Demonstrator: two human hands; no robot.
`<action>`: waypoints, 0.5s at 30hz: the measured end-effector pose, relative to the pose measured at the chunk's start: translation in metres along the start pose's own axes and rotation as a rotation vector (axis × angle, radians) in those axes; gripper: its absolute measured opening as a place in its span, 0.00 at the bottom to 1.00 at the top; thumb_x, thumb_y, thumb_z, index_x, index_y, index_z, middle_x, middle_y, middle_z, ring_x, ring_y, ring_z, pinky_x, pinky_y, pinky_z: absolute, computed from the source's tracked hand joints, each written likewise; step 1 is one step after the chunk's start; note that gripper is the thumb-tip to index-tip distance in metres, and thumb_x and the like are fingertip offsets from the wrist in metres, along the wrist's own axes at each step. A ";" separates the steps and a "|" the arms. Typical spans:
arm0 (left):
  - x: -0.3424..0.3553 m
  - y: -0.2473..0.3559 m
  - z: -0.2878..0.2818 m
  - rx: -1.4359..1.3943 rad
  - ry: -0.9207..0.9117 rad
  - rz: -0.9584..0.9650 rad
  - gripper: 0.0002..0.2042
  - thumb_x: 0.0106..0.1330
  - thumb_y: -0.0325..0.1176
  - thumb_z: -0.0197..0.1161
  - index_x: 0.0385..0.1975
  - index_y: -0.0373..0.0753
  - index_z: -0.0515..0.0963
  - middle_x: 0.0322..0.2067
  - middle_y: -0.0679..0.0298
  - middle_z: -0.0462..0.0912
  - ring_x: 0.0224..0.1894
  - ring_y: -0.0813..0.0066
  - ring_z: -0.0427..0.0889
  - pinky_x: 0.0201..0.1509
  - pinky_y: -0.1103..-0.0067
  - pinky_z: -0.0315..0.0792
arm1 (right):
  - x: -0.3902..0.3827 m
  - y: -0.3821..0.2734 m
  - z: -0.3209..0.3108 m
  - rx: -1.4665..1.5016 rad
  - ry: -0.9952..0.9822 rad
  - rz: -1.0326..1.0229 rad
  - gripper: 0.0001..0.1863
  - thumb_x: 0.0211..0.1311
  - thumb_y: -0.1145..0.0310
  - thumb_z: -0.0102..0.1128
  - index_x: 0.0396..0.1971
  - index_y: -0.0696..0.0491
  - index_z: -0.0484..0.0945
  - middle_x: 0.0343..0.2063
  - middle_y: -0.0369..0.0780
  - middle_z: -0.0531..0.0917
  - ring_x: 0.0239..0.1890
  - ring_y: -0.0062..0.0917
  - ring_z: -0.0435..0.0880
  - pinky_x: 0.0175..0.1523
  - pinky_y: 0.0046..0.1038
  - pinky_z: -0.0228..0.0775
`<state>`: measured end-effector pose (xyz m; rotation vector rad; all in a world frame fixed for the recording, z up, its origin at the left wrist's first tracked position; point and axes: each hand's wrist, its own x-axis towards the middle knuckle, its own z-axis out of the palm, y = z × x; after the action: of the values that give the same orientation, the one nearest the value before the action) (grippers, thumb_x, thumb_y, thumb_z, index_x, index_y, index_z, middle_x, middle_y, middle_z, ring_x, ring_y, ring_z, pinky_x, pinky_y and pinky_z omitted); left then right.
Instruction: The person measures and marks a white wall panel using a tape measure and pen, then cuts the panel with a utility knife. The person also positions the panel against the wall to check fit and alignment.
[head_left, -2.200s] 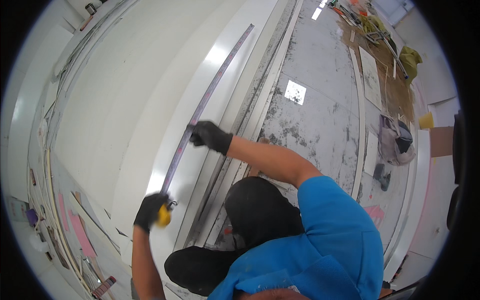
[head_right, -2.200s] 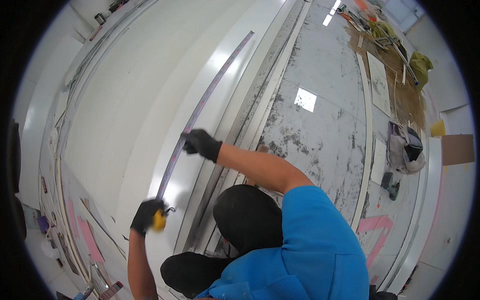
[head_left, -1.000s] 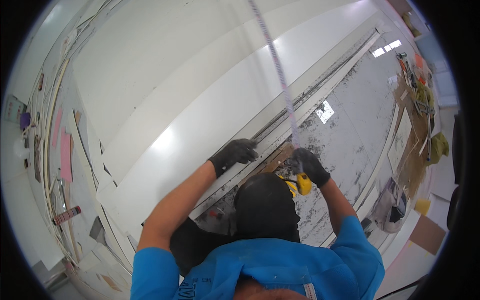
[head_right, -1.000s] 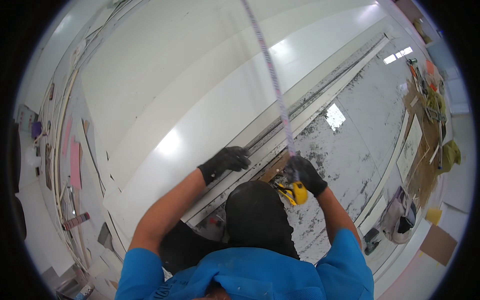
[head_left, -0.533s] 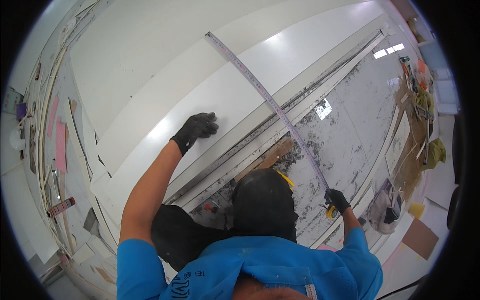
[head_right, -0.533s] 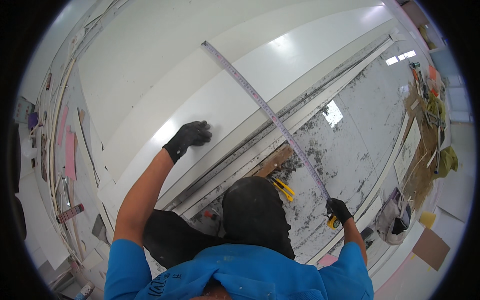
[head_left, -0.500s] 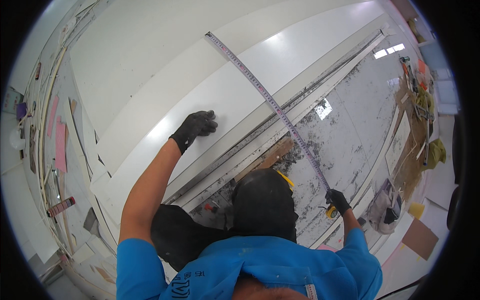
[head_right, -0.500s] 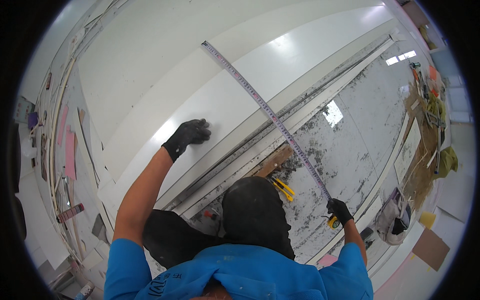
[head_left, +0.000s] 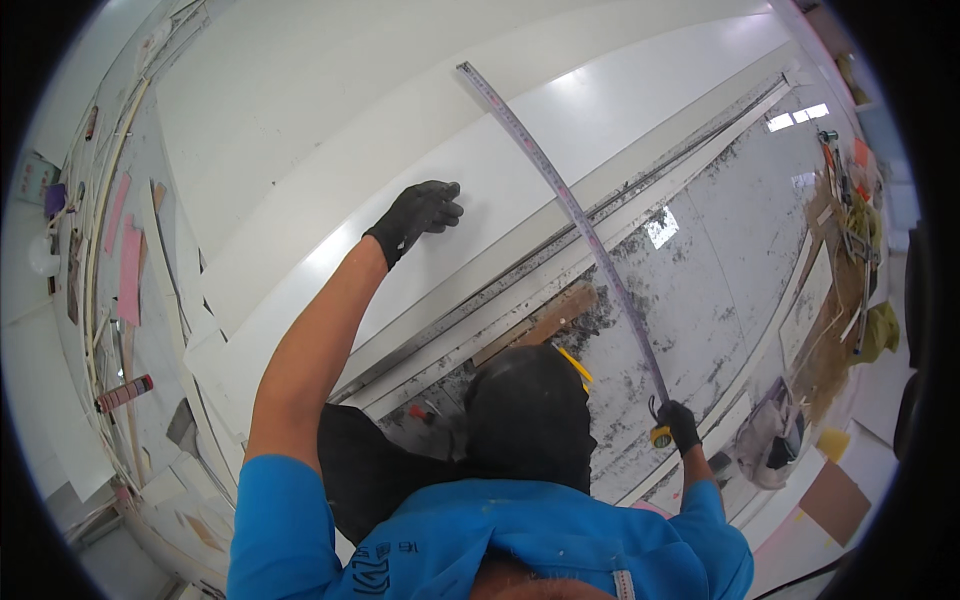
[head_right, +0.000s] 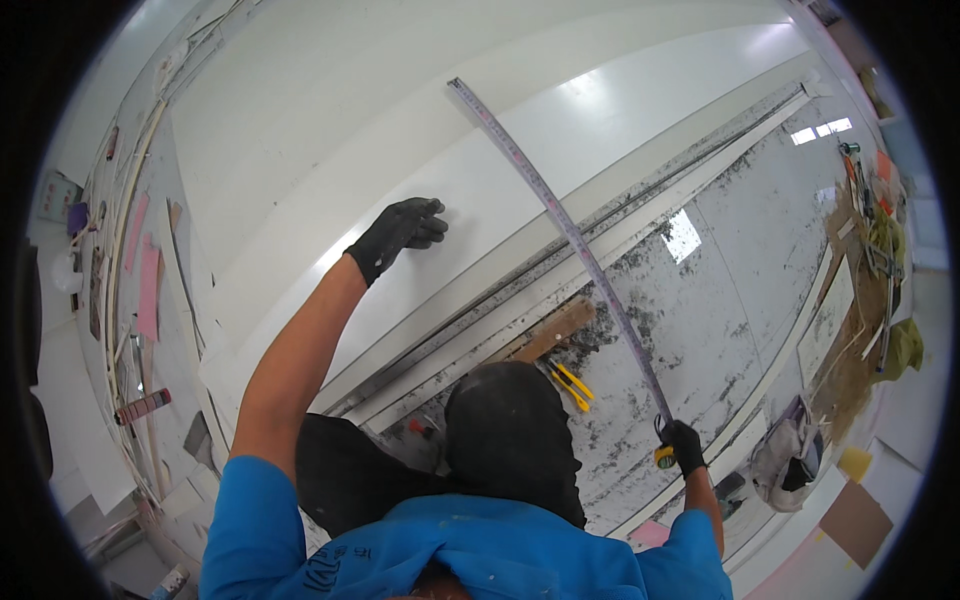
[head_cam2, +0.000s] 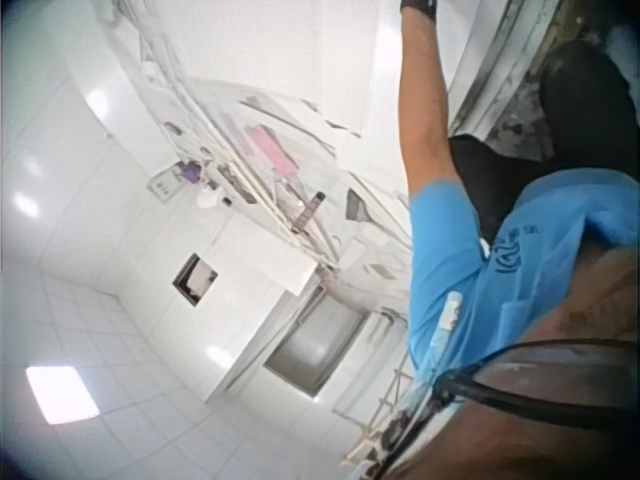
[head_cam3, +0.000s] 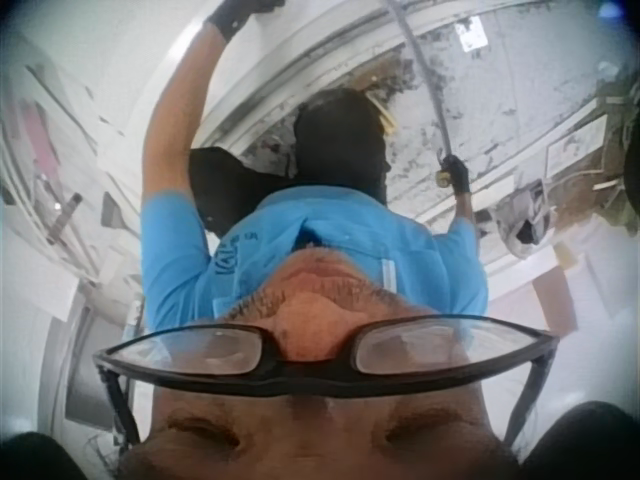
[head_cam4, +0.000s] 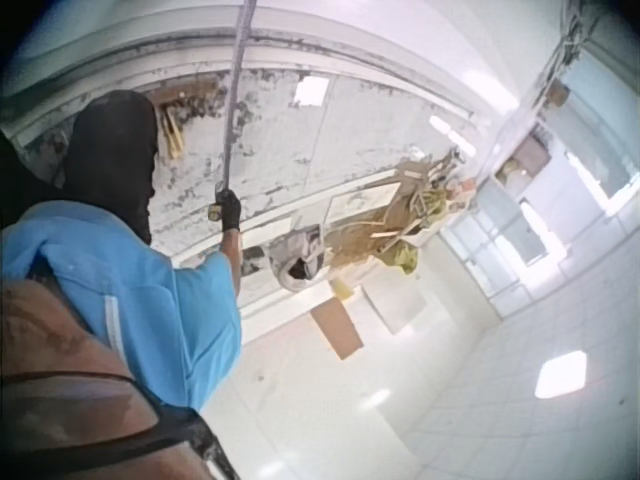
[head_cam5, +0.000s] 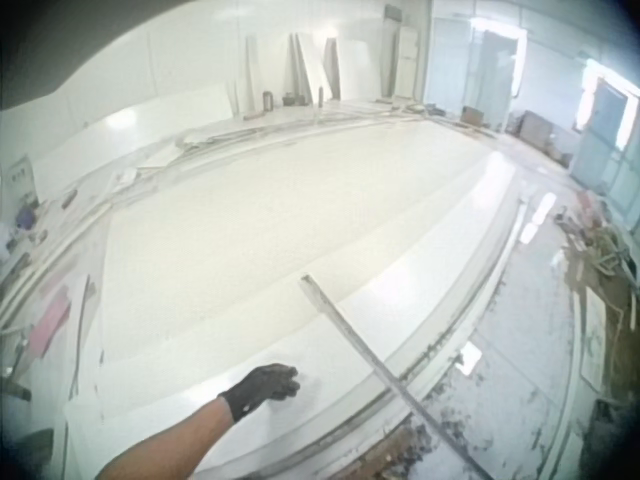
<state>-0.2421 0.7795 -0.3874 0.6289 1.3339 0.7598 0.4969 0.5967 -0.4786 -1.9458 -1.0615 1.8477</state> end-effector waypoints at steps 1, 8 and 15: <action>0.003 0.001 0.001 0.014 0.000 0.002 0.29 0.62 0.57 0.59 0.50 0.36 0.71 0.41 0.57 0.79 0.41 0.71 0.80 0.47 0.75 0.72 | -0.013 0.011 -0.007 -0.030 0.029 0.015 0.11 0.65 0.63 0.53 0.26 0.53 0.75 0.21 0.32 0.75 0.25 0.18 0.75 0.33 0.25 0.71; 0.023 -0.001 0.009 -0.045 -0.032 0.014 0.26 0.63 0.54 0.58 0.50 0.37 0.72 0.40 0.58 0.80 0.40 0.70 0.80 0.47 0.74 0.72 | -0.063 0.059 -0.039 -0.723 0.168 -0.084 0.08 0.61 0.67 0.52 0.25 0.54 0.77 0.21 0.37 0.77 0.26 0.26 0.79 0.33 0.28 0.73; 0.009 0.001 0.009 -0.017 -0.003 0.000 0.26 0.64 0.53 0.57 0.50 0.37 0.73 0.40 0.56 0.80 0.42 0.69 0.80 0.47 0.74 0.72 | -0.050 0.037 -0.033 -0.690 0.363 -0.086 0.08 0.62 0.68 0.51 0.29 0.55 0.78 0.25 0.41 0.79 0.28 0.28 0.82 0.32 0.29 0.76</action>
<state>-0.2328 0.7877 -0.3912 0.6165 1.3235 0.7695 0.5434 0.5476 -0.4591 -2.4057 -1.7643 1.0813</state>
